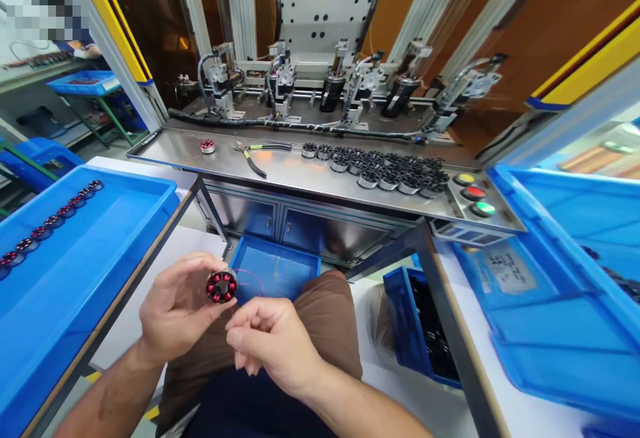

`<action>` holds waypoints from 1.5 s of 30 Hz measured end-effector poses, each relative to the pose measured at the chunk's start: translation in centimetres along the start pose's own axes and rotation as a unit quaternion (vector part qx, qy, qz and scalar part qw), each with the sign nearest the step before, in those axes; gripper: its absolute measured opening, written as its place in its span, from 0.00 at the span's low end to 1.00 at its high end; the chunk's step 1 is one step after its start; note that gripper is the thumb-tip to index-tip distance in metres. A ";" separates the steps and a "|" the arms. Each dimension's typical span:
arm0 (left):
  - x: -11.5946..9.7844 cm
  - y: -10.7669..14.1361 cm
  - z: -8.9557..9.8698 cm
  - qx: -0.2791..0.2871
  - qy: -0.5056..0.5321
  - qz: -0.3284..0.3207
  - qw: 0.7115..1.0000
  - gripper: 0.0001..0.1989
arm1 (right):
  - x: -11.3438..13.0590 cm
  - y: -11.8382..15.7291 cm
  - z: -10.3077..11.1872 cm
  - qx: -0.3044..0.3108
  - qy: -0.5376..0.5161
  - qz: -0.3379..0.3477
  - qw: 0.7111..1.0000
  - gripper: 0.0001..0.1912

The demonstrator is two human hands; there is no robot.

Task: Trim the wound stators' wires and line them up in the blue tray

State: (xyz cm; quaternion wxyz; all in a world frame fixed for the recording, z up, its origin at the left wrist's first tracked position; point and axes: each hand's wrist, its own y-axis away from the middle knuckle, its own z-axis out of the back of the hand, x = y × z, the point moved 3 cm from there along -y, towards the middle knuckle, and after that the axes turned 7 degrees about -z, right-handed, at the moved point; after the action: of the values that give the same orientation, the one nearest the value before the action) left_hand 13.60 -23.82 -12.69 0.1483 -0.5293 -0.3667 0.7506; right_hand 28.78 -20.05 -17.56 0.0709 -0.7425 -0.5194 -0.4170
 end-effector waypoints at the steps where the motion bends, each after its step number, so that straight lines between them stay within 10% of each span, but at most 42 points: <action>1: 0.2 0.1 0.1 -0.007 0.033 0.044 0.998 0.39 | 0.0 0.2 0.3 0.014 0.019 -0.007 1.000 0.17; 12: -0.3 1.1 -1.1 0.096 0.228 0.208 0.946 0.33 | 5.8 0.5 1.2 -0.002 0.172 0.081 0.982 0.21; 27: -0.2 0.8 -1.7 0.042 0.285 0.199 0.937 0.37 | 4.2 2.0 2.8 0.113 0.294 0.029 0.949 0.20; 33: -0.4 1.1 -2.0 0.074 0.181 0.166 0.967 0.38 | 7.7 2.8 3.1 -0.036 0.356 0.189 0.914 0.24; 45: 0.0 1.1 -2.1 0.065 0.266 0.244 0.930 0.31 | 5.5 1.6 0.8 -0.086 0.237 0.251 0.934 0.12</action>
State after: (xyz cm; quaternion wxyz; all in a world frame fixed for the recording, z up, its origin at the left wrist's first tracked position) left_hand 15.69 -23.74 -13.86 0.0869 -0.7719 -0.1240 0.6175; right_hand 31.17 -16.45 -13.67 0.2306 -0.7315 -0.2462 -0.5926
